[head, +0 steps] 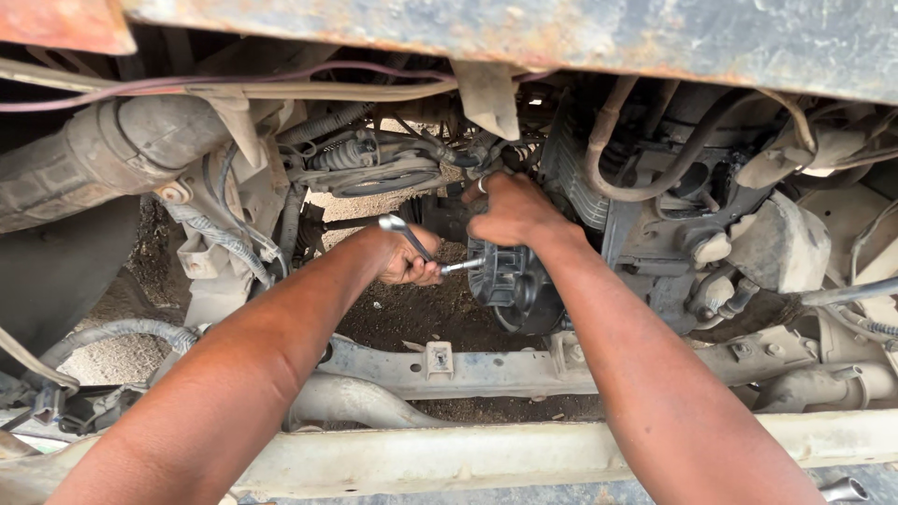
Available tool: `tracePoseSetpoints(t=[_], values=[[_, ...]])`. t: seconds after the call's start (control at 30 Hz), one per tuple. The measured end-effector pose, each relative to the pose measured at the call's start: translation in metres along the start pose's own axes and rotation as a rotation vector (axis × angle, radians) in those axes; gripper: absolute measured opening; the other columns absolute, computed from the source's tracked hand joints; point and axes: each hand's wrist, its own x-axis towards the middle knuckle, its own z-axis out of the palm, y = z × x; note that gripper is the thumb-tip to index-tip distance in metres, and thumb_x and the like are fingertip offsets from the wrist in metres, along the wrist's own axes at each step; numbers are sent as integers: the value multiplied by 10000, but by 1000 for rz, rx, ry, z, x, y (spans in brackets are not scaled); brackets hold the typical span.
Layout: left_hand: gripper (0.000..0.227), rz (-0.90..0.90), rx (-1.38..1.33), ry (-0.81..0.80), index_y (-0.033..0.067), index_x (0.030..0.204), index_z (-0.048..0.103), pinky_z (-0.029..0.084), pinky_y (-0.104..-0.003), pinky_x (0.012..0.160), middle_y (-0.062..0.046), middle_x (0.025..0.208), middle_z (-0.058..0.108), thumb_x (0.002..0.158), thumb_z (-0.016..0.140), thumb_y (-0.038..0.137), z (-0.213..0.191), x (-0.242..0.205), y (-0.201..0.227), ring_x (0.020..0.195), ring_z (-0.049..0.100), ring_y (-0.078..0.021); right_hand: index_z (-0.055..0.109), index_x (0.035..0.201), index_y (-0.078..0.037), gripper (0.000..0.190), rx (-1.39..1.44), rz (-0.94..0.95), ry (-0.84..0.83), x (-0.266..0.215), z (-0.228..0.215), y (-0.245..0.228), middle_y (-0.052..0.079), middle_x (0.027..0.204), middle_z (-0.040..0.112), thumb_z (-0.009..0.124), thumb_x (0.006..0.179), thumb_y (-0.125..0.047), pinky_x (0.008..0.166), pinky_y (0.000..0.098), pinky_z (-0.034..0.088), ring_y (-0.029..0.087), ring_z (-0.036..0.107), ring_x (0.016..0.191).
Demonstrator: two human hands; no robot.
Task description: The person uses a wrench to tighten a bolt on a component under the vehicle. The hands hold the wrench and turn it repeatedly to secure the fastener.
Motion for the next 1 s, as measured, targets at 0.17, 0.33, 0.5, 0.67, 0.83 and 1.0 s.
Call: tracePoseSetpoints(t=[0.17, 0.33, 0.5, 0.67, 0.83, 1.0], values=[[391, 61, 38, 77, -161, 966, 593, 373, -110, 279, -99, 652, 611, 1070, 359, 133, -7, 5, -4, 374, 508, -22, 684, 1309, -198, 609, -23, 26, -14, 2, 0, 0, 140, 1422, 609, 687, 703, -130, 1174, 363, 416, 281, 589, 1326], [427, 30, 37, -33, -166, 1002, 608, 362, -106, 272, -61, 619, 584, 1063, 342, 163, -1, 2, -2, 362, 498, -21, 668, 1330, -230, 628, -38, 56, -49, 0, 1, -5, 112, 1461, 578, 735, 710, -148, 1195, 380, 387, 270, 558, 1354], [407, -21, 25, -27, -181, 1065, 581, 403, -90, 303, -30, 590, 558, 1061, 353, 156, 8, -7, -2, 377, 523, -20, 666, 1334, -239, 623, -47, 72, -67, -1, 1, -7, 96, 1463, 584, 760, 722, -172, 1199, 379, 393, 254, 566, 1351], [430, 55, 24, 60, -204, 1093, 595, 408, -92, 298, -49, 577, 584, 1048, 413, 183, 4, -13, -2, 366, 540, -21, 660, 1332, -245, 618, -46, 97, -83, -1, 2, -9, 78, 1463, 578, 771, 728, -178, 1186, 399, 394, 238, 556, 1359], [410, -18, 20, 33, -193, 1122, 580, 421, -100, 306, -38, 580, 578, 1043, 420, 176, 6, 0, 3, 368, 539, -29, 690, 1306, -229, 587, -46, 28, -56, -2, 3, -8, 93, 1444, 585, 770, 727, -171, 1176, 379, 406, 256, 565, 1339], [479, 60, 36, 104, -219, 1122, 559, 414, -96, 310, -39, 595, 576, 1060, 433, 239, 1, 6, 2, 376, 542, -27, 728, 1273, -163, 559, 53, -120, -64, -6, -2, -8, 58, 1083, 745, 774, 716, -128, 1026, 345, 516, 218, 713, 1047]])
